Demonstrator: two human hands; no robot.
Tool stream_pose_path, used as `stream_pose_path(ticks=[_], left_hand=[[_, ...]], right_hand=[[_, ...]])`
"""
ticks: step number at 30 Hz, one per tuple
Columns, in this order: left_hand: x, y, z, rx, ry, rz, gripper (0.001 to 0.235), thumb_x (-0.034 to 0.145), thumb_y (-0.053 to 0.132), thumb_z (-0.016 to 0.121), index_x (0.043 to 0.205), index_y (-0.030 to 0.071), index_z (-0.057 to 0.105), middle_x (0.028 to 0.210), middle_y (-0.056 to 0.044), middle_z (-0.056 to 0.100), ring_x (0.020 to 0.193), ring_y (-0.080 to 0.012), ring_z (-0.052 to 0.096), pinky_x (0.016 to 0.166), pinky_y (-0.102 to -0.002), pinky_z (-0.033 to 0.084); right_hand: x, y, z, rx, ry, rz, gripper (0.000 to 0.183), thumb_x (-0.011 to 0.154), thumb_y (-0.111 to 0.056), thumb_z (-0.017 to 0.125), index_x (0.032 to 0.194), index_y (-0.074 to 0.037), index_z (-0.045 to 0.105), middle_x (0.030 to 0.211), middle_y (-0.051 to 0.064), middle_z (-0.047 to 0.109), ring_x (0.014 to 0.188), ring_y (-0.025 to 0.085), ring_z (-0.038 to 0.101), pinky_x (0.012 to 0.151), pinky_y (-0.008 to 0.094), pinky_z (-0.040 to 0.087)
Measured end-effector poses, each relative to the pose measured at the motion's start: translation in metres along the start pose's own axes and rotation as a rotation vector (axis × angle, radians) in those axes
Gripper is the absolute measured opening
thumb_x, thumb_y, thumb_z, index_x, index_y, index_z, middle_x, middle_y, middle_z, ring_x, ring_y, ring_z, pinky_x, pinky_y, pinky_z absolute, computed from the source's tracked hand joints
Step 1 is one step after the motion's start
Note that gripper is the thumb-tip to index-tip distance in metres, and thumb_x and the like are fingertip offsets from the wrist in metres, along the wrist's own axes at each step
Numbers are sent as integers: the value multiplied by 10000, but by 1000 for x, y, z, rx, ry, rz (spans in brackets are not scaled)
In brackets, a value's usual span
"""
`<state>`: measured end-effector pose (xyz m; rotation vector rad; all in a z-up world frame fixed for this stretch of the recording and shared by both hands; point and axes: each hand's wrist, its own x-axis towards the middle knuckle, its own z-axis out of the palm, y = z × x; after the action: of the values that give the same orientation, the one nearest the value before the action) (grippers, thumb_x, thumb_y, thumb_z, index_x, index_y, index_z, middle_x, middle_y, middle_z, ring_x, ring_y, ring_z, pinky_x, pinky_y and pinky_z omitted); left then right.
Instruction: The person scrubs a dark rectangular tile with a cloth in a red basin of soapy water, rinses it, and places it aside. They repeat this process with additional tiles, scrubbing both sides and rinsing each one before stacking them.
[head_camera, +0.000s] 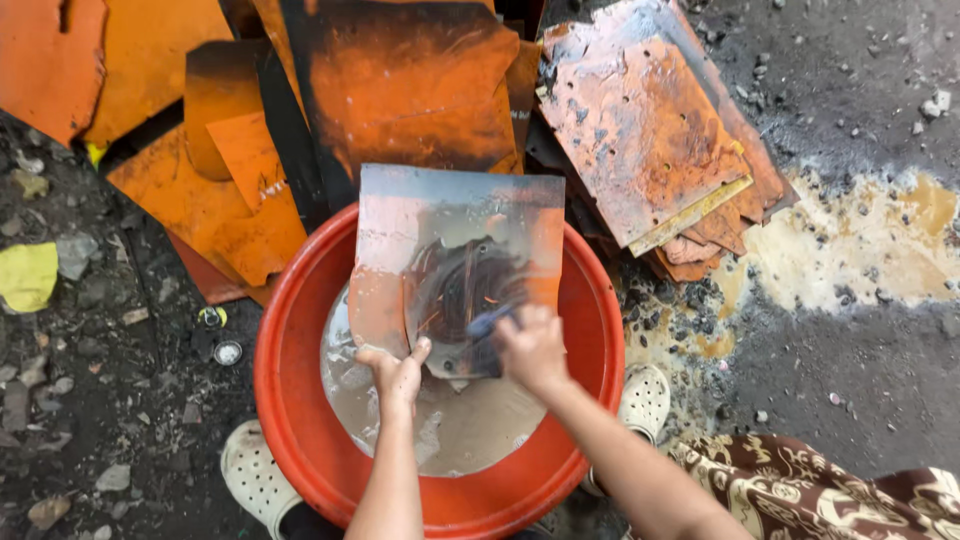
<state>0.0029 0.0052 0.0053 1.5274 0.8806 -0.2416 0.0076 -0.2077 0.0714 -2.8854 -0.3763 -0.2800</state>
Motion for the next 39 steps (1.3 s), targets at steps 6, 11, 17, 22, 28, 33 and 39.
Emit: stream_pose_path(ticks=[6,11,17,22,28,33,39], left_hand=[[4,-16,1,-47,3,91,1023,745,146,838,1426,-123,122,1486,-297,406,1369,-321,460,1157,-359,330],[6,-34,1,97,9,-8,1095,760,234,853,1437,-173,94,1433,-351,455,1348,-367,511,1152,-363,369],[21,-44,7,195,4,184,1031,786,265,891,1344,-205,163,1379,-426,451,1327,-451,498,1122,-409,363],[11,-27,6,70,-18,85,919,755,244,852,1297,-144,219,1301,-389,532,1255,-419,582,1101,-395,421],[4,-4,3,117,-42,-18,1014,787,252,854,1382,-98,111,1373,-348,489,1295,-403,541,1097,-404,413],[-5,-9,5,63,-15,-62,880,780,222,850,1318,-74,221,1358,-321,529,1279,-385,577,1089,-396,446],[-3,-10,8,40,-9,-8,887,747,215,865,1314,-75,248,1335,-307,569,1255,-388,602,1068,-407,467]], right_hand=[[65,23,8,-147,184,419,229,908,-260,690,1066,-104,633,1088,216,574,1006,422,535,758,558,427],[33,-43,29,-2,-13,45,340,831,-259,715,1141,-135,657,1107,198,578,1045,414,532,815,565,439],[65,40,11,-103,254,-100,323,844,-218,687,1167,-199,679,1204,267,575,1042,446,545,846,567,464],[163,44,35,-74,260,157,337,927,-226,677,1262,-209,705,1044,243,555,964,446,537,787,558,463],[252,-60,81,7,287,-9,320,883,-250,702,1202,-250,733,1039,204,570,965,419,541,776,536,464],[239,-91,72,53,178,-131,356,908,-226,684,1261,-179,704,1102,196,589,1039,410,554,806,535,462],[124,-106,51,108,49,-379,424,854,-215,684,1274,-154,687,1093,196,610,1025,394,565,799,521,457]])
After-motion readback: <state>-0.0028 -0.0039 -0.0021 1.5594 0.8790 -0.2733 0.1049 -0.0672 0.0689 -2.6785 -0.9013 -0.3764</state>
